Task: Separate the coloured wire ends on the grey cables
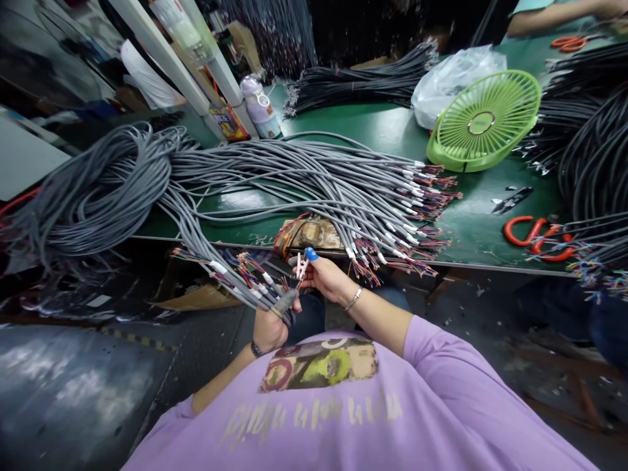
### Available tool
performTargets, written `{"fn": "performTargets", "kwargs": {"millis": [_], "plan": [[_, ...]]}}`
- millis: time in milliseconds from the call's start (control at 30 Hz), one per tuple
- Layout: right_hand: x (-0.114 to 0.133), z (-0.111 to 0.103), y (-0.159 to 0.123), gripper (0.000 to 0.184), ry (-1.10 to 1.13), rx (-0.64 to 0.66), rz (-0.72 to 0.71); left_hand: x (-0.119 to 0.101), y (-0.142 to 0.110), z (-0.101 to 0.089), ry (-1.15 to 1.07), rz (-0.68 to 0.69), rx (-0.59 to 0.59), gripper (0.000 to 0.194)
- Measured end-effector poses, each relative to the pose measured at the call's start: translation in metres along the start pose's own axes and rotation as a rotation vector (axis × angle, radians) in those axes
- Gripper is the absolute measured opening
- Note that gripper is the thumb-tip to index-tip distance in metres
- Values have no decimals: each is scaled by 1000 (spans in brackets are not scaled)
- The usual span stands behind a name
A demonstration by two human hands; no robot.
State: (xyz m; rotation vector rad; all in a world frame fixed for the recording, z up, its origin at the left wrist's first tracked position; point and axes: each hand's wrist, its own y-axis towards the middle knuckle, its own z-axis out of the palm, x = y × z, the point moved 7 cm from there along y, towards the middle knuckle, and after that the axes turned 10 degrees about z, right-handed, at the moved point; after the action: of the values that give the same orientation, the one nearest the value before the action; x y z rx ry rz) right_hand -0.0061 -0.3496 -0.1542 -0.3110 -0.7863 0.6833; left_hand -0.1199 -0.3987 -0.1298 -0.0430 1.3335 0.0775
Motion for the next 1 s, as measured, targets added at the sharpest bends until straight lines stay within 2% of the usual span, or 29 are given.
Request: {"fn": "performTargets", "kwargs": {"millis": [233,400,633,867,1000], "plan": [[-1,-2,2,49,-13,-24,-36,-2,1,2,6,-10,6,23],[-4,-3,8,55,24,24,-50,3,2,2,24,-6,14,24],[-9,2,13,48,198,108,60,6,4,1,55,4,29,25],[-7,2,14,41,292,-27,57,5,3,5,66,-23,29,24],[-9,3,14,43,314,-18,54,7,4,6,68,-23,22,25]]}}
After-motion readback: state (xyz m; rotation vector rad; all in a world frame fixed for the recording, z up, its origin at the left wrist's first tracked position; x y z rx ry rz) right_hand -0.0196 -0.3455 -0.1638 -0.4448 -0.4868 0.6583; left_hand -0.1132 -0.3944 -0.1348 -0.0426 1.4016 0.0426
